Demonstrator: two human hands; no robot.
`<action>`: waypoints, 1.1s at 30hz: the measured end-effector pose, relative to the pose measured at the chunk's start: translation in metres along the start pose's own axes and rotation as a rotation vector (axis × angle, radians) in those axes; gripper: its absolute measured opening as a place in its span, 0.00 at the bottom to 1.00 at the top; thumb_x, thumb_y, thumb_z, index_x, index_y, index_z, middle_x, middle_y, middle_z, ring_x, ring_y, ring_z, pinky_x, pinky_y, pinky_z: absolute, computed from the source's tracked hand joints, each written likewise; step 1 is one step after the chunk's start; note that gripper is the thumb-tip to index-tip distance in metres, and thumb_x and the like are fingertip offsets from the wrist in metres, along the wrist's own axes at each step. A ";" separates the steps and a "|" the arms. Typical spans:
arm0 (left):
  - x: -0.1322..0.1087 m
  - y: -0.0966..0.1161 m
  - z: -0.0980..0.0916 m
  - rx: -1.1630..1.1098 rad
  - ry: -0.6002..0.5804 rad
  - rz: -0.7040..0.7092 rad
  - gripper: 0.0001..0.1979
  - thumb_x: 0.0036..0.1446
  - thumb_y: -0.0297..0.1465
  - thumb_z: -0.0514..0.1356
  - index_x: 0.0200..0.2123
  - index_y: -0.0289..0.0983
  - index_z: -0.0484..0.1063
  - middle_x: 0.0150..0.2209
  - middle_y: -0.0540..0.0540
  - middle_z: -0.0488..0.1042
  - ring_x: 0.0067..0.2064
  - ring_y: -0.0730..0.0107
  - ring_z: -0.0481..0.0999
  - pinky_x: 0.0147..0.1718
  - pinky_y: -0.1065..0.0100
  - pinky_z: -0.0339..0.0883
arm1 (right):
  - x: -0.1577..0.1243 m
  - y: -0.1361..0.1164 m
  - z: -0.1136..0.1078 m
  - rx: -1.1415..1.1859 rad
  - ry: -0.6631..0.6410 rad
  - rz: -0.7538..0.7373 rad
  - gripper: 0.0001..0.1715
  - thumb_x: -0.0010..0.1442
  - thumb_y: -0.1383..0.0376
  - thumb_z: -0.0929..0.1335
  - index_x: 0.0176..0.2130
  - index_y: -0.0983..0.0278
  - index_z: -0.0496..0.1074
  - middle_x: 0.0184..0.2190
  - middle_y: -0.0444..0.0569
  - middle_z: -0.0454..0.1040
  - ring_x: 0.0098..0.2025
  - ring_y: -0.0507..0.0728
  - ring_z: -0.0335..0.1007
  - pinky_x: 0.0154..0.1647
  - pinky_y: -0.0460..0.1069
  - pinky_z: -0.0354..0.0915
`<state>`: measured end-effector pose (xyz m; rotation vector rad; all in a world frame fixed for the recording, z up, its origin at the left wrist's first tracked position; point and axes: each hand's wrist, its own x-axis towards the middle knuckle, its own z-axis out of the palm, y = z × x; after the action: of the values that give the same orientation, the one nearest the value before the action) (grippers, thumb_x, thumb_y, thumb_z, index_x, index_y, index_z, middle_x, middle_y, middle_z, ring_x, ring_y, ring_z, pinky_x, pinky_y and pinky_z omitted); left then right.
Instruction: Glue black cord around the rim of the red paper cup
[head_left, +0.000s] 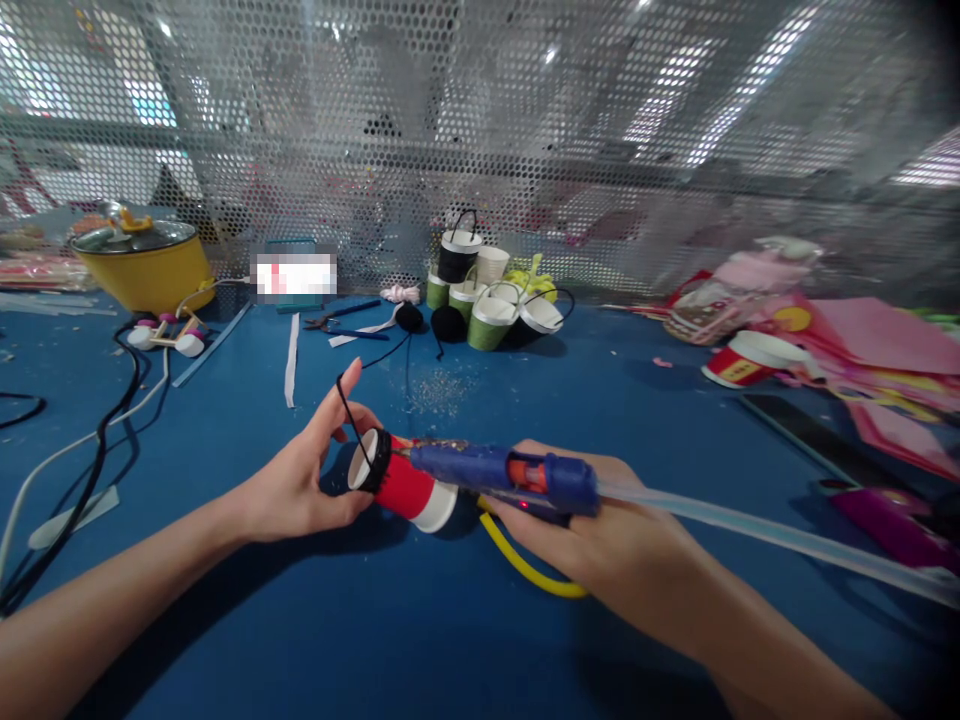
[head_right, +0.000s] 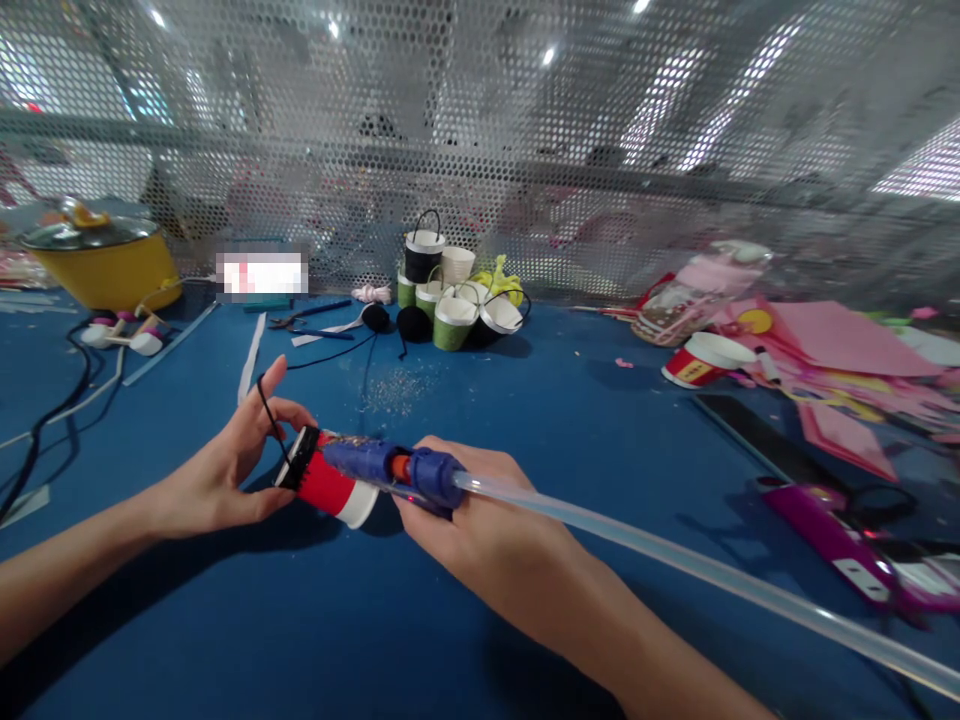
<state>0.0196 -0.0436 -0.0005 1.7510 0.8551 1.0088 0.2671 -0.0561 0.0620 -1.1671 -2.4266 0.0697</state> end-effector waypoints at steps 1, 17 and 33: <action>0.000 0.000 0.000 0.006 0.001 0.002 0.52 0.48 0.21 0.60 0.63 0.52 0.27 0.47 0.46 0.61 0.49 0.63 0.65 0.50 0.59 0.57 | -0.002 0.000 0.001 0.013 0.007 0.014 0.13 0.56 0.70 0.61 0.26 0.60 0.72 0.18 0.44 0.70 0.19 0.53 0.64 0.19 0.46 0.62; 0.001 0.002 0.000 0.082 0.015 0.003 0.53 0.47 0.21 0.60 0.63 0.50 0.25 0.47 0.46 0.62 0.47 0.63 0.65 0.52 0.56 0.54 | -0.010 0.001 0.007 -0.043 0.010 -0.024 0.11 0.56 0.70 0.63 0.27 0.59 0.72 0.21 0.44 0.73 0.24 0.53 0.67 0.26 0.47 0.65; 0.000 0.000 0.002 0.038 -0.022 0.065 0.53 0.48 0.20 0.60 0.63 0.52 0.24 0.48 0.44 0.61 0.50 0.62 0.65 0.51 0.55 0.56 | 0.002 0.008 0.006 -0.108 -0.032 -0.089 0.16 0.56 0.71 0.59 0.26 0.59 0.73 0.21 0.47 0.74 0.25 0.56 0.70 0.25 0.49 0.65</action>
<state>0.0212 -0.0441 -0.0006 1.8288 0.8125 1.0200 0.2693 -0.0488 0.0560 -1.1094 -2.5344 -0.0719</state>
